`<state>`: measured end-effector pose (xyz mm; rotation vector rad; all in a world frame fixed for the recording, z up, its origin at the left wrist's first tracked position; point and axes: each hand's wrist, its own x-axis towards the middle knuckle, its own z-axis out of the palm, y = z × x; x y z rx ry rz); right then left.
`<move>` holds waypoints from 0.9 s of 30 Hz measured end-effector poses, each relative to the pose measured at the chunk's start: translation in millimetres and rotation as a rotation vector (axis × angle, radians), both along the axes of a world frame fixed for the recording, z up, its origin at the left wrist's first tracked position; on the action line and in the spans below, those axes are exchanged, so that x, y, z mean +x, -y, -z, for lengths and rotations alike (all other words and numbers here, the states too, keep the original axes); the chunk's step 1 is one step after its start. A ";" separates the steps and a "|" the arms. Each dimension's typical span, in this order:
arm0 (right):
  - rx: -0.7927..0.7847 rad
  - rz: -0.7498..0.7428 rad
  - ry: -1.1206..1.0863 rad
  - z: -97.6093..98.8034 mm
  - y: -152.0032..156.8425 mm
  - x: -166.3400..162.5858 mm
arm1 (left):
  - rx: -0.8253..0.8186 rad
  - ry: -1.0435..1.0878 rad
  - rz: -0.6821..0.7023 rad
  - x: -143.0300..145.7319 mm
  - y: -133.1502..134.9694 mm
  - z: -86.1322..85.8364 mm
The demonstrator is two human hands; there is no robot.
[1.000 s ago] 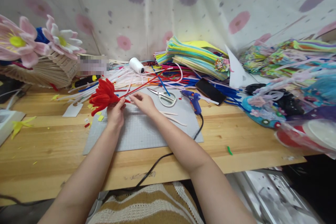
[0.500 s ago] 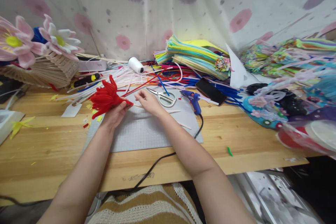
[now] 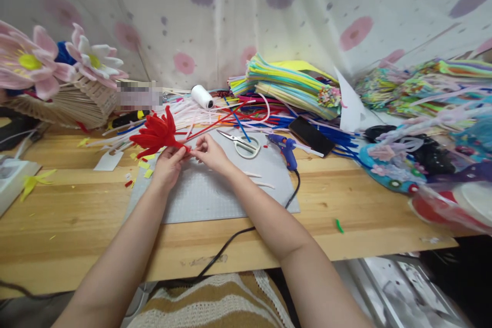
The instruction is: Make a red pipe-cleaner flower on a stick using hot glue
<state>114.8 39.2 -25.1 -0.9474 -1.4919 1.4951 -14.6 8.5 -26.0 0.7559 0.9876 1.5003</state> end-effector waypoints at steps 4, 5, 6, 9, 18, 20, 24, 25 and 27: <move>0.087 -0.030 0.165 5.9 -2.7 1.8 | -0.062 -0.035 -0.078 -9.3 1.6 4.5; 0.146 0.010 0.231 5.9 -3.0 4.3 | -0.081 -0.038 -0.095 -12.7 1.7 5.4; 0.201 0.061 0.295 5.6 -3.1 8.0 | -0.100 -0.037 -0.107 -16.1 1.8 6.2; 0.271 0.202 0.456 3.9 -1.4 27.4 | -0.139 -0.018 -0.135 -24.6 1.7 8.3; 0.125 0.120 0.673 -6.3 25.8 138.7 | -0.132 -0.008 -0.119 -28.6 -0.7 11.3; 0.081 0.130 0.647 -9.2 34.0 160.6 | -0.118 -0.026 -0.128 -28.3 -0.2 12.2; -0.040 0.179 0.618 -15.9 50.8 196.7 | -0.080 -0.082 -0.117 -27.1 2.0 14.0; -0.063 0.184 0.636 -16.8 54.2 204.9 | -0.070 -0.086 -0.111 -26.8 2.7 14.0; -0.090 0.226 0.732 -15.9 58.4 219.9 | -0.057 -0.075 -0.101 -26.4 4.3 12.7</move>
